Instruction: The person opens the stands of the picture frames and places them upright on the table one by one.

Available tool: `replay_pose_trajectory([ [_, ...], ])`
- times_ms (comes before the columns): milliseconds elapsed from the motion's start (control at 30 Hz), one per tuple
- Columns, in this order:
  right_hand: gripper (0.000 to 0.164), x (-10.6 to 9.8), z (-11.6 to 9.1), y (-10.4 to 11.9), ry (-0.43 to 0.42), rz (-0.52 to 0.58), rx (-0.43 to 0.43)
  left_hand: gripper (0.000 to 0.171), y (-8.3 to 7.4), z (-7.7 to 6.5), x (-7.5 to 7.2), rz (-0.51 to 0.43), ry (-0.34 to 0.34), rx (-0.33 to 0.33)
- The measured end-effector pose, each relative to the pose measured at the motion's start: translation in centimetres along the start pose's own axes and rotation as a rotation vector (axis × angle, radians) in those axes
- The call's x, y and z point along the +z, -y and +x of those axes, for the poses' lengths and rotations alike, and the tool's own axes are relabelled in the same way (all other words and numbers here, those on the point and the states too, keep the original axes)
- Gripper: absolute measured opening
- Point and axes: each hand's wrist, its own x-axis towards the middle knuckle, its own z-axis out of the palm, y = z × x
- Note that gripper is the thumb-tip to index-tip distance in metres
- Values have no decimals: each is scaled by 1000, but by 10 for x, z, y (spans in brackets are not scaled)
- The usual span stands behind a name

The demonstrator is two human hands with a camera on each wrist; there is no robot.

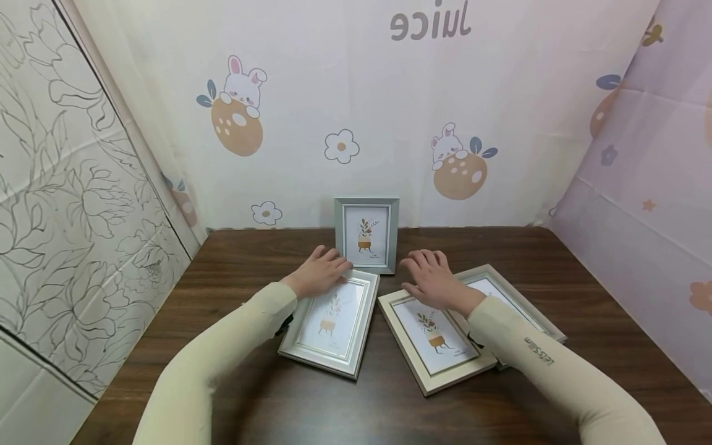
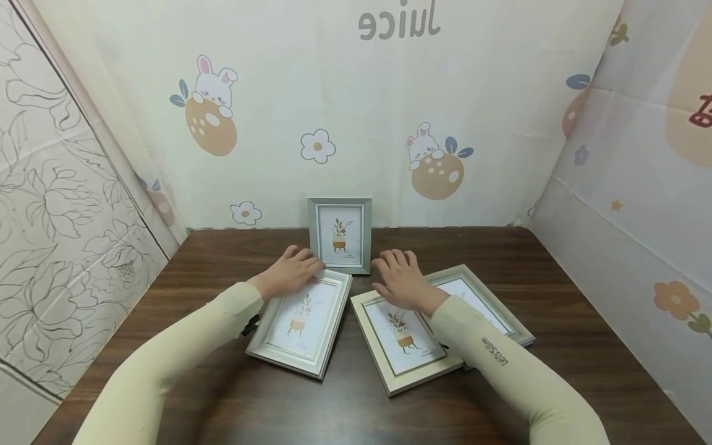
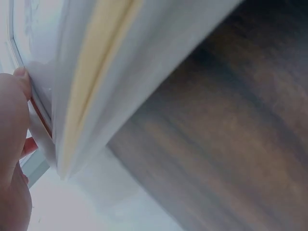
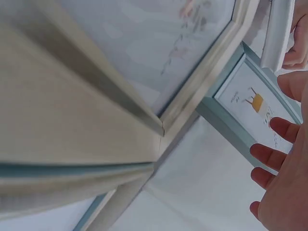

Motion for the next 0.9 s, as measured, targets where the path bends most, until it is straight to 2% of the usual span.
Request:
replay_pose_trajectory([
  [267, 45, -8, -3, -6, -5, 19, 43, 32, 3, -2, -11, 73, -65, 9],
  [500, 45, -11, -6, -7, -31, 32, 49, 35, 8, -4, -19, 15, -127, 14],
  [733, 45, -12, -10, -8, -46, 47, 40, 36, 13, -10, -26, 12, -209, 31],
  [900, 44, -13, -12, -9, -56, 46, 37, 35, 16, -13, -32, -54, -244, 42],
])
